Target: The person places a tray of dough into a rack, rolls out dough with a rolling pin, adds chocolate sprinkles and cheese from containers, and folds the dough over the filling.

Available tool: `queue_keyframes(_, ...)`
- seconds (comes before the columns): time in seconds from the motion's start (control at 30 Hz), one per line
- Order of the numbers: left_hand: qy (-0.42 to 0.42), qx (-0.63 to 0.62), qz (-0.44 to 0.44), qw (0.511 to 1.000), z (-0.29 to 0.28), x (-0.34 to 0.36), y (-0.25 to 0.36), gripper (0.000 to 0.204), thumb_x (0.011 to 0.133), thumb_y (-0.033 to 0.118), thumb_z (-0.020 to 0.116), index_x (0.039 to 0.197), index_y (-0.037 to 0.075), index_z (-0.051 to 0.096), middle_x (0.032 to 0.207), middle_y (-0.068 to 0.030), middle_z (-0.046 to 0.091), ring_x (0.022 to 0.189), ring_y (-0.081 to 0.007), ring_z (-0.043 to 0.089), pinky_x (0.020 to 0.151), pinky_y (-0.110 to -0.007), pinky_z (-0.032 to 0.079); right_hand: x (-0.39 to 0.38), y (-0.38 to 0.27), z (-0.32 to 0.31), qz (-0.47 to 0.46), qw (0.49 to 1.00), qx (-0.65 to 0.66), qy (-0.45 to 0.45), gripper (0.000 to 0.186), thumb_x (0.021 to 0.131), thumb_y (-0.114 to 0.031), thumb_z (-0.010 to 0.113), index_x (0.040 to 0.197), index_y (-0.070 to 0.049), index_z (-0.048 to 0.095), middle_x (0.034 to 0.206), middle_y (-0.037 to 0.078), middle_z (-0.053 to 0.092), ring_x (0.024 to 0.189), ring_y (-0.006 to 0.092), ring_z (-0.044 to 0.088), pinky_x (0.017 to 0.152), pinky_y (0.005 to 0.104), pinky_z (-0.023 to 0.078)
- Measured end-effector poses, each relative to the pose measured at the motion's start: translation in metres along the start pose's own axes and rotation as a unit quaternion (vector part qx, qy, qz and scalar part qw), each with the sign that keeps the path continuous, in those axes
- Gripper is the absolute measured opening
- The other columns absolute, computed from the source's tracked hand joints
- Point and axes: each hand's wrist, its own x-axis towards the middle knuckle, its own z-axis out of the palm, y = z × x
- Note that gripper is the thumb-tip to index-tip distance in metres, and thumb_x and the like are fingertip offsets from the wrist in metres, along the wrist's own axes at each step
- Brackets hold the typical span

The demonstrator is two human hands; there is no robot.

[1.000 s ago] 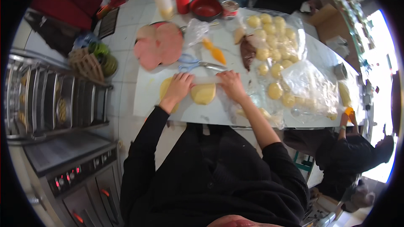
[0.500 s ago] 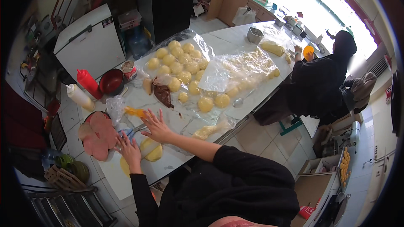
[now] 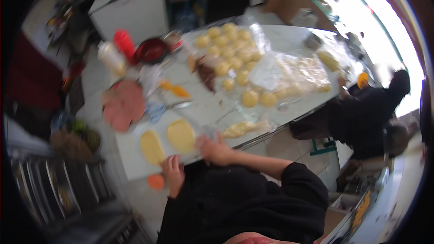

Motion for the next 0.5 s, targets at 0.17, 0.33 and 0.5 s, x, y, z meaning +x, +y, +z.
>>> queue_keyframes(0.17, 0.131, 0.098, 0.067, 0.984, -0.022, -0.028, -0.018, 0.030, 0.072, 0.012, 0.059, 0.101, 0.006, 0.056, 0.100, -0.0089, 0.052, 0.095, -0.0263, 0.047, 0.093, -0.049, 0.030, 0.049, 0.052, -0.040, 0.086, 0.884, 0.341, 0.309, 0.033, 0.085, -0.005, 0.047, 0.117, -0.004, 0.049, 0.119, 0.012, 0.051, 0.105, 0.0203, 0.052, 0.084, 0.0289, 0.041)
queue_keyframes(0.33, 0.358, -0.004, -0.111, 0.927, -0.064, -0.053, -0.030, 0.027, 0.081, 0.010, 0.054, 0.107, 0.001, 0.052, 0.103, -0.0141, 0.050, 0.096, -0.0281, 0.047, 0.086, -0.039, 0.036, 0.099, 0.027, -0.049, 0.044, 0.902, 0.382, 0.195, 0.029, 0.079, -0.010, 0.056, 0.107, -0.001, 0.055, 0.111, 0.017, 0.054, 0.097, 0.0307, 0.054, 0.084, 0.0355, 0.042)
queue_keyframes(0.5, 0.483, -0.093, -0.213, 0.844, -0.098, -0.059, -0.037, 0.031, 0.087, 0.013, 0.050, 0.113, -0.003, 0.045, 0.109, -0.0140, 0.048, 0.099, -0.0239, 0.047, 0.086, -0.032, 0.036, 0.115, -0.008, -0.030, -0.011, 0.974, 0.170, 0.152, 0.035, 0.068, -0.013, 0.065, 0.101, -0.004, 0.058, 0.093, 0.015, 0.056, 0.094, 0.0293, 0.051, 0.082, 0.0367, 0.043)
